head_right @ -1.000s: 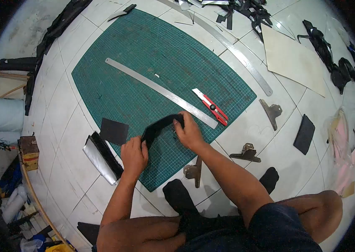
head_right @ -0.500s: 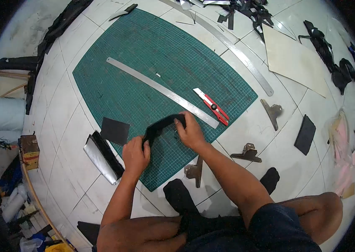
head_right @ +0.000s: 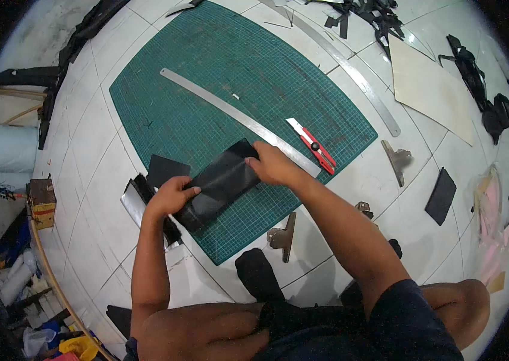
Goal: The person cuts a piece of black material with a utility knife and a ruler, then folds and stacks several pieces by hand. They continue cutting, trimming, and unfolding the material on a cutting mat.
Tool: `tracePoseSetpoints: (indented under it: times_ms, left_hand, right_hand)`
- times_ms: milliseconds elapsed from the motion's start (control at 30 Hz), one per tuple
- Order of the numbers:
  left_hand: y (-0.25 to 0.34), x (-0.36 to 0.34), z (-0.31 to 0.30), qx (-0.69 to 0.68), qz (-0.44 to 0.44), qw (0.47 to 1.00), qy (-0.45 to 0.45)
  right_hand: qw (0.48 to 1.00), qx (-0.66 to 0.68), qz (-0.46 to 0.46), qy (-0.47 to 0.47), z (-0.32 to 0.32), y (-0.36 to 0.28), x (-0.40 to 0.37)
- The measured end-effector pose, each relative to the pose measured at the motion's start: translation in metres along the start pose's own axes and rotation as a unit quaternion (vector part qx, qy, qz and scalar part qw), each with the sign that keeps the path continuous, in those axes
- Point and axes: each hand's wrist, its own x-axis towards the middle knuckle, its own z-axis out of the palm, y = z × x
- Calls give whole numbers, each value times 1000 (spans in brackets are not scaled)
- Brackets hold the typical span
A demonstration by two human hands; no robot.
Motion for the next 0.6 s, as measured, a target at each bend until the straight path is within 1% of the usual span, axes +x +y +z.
tracePoseSetpoints:
  times_ms: [33,67,167,267,367,467,600]
  left_hand:
    - [-9,11,-2,-22,-30,997,-60]
    - [-20,22,2,-86,-34,992,-81]
    - [-29,40,13,-16,-18,997,-67]
    - [-28,36,24,29,-22,999,-1]
    - [-35,25,38,53,1,995,85]
    - [-38,19,45,15,4,993,119]
    - [-36,13,47,-21,-3,993,118]
  right_hand:
    - [999,-18,12,-30,-1,2,8]
    - [998,-56,0,-28,6,14,21]
    - [994,-62,74,-51,9,13,34]
    - [992,-81,86,-43,15,17,43]
    - [992,-99,79,-24,13,8,37]
    - [992,-94,71,-44,11,10,39]
    - [992,-100,64,-33,13,12,41]
